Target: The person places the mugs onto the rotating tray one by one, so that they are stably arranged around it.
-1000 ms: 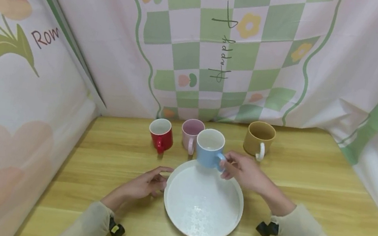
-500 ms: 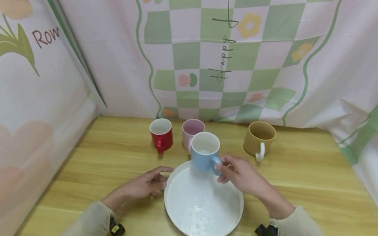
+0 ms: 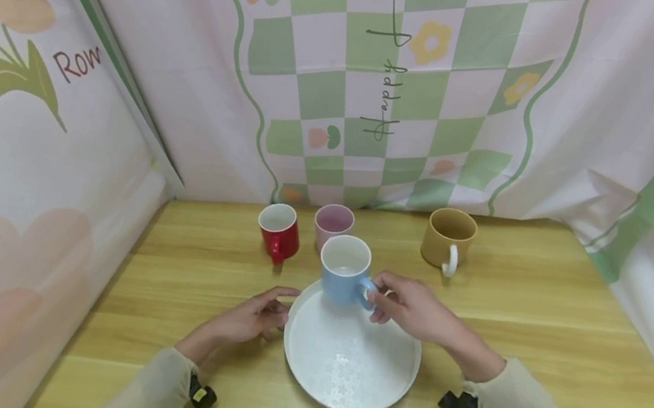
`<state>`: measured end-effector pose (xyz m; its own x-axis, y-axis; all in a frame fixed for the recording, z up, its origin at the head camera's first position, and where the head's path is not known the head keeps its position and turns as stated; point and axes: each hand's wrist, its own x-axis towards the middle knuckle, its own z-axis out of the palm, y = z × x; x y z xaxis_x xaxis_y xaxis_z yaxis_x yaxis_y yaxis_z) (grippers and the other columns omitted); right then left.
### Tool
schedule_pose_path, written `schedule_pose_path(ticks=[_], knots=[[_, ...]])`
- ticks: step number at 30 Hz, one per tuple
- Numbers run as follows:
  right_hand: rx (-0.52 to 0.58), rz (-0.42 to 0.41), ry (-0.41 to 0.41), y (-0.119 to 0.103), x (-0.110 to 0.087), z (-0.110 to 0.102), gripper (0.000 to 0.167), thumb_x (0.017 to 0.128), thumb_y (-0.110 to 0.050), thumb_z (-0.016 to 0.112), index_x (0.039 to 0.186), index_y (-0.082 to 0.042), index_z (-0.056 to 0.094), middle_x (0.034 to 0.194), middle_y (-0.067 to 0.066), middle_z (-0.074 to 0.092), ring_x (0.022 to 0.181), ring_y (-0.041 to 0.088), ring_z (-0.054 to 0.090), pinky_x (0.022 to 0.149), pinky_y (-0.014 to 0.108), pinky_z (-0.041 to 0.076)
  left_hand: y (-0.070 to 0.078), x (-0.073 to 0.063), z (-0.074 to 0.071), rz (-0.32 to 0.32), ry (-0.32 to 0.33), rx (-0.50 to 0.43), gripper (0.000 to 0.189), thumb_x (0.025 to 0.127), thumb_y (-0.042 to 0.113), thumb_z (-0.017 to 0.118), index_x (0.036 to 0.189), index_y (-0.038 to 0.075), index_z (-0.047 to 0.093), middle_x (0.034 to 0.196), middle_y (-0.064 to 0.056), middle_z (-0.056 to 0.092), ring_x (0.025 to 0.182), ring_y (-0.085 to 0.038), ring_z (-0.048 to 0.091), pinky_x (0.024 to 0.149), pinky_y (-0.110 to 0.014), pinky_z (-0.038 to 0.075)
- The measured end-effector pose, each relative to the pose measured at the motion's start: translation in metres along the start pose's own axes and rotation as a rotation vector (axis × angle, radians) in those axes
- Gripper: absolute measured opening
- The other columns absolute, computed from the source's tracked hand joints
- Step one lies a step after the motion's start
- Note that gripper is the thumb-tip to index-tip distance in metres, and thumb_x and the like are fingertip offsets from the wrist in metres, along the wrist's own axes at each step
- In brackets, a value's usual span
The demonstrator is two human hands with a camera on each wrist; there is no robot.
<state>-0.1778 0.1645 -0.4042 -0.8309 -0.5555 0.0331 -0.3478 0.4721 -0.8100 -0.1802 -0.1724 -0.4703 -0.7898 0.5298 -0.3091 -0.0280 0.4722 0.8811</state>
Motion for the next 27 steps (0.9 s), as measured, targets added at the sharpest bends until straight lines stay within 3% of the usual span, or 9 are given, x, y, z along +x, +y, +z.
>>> schedule_pose_path(ticks=[8, 27], knots=[[0.002, -0.024, -0.026, 0.003, 0.002, 0.008, 0.015, 0.103, -0.016, 0.053, 0.103, -0.004, 0.061, 0.093, 0.016, 0.07, 0.076, 0.013, 0.07, 0.07, 0.029, 0.061, -0.001, 0.0, 0.0, -0.002, 0.004, -0.021, 0.047, 0.105, 0.024, 0.051, 0.149, 0.032, 0.04, 0.125, -0.013, 0.058, 0.105, -0.023, 0.059, 0.083, -0.035, 0.054], [0.034, -0.058, -0.079, 0.008, 0.004, 0.02, 0.016, 0.103, -0.016, 0.054, 0.105, -0.001, 0.061, 0.093, 0.014, 0.068, 0.074, 0.011, 0.069, 0.068, 0.027, 0.06, -0.003, 0.0, 0.0, -0.007, 0.002, -0.029, 0.046, 0.104, 0.028, 0.052, 0.147, 0.04, 0.04, 0.127, -0.01, 0.057, 0.105, -0.024, 0.058, 0.085, -0.036, 0.054]])
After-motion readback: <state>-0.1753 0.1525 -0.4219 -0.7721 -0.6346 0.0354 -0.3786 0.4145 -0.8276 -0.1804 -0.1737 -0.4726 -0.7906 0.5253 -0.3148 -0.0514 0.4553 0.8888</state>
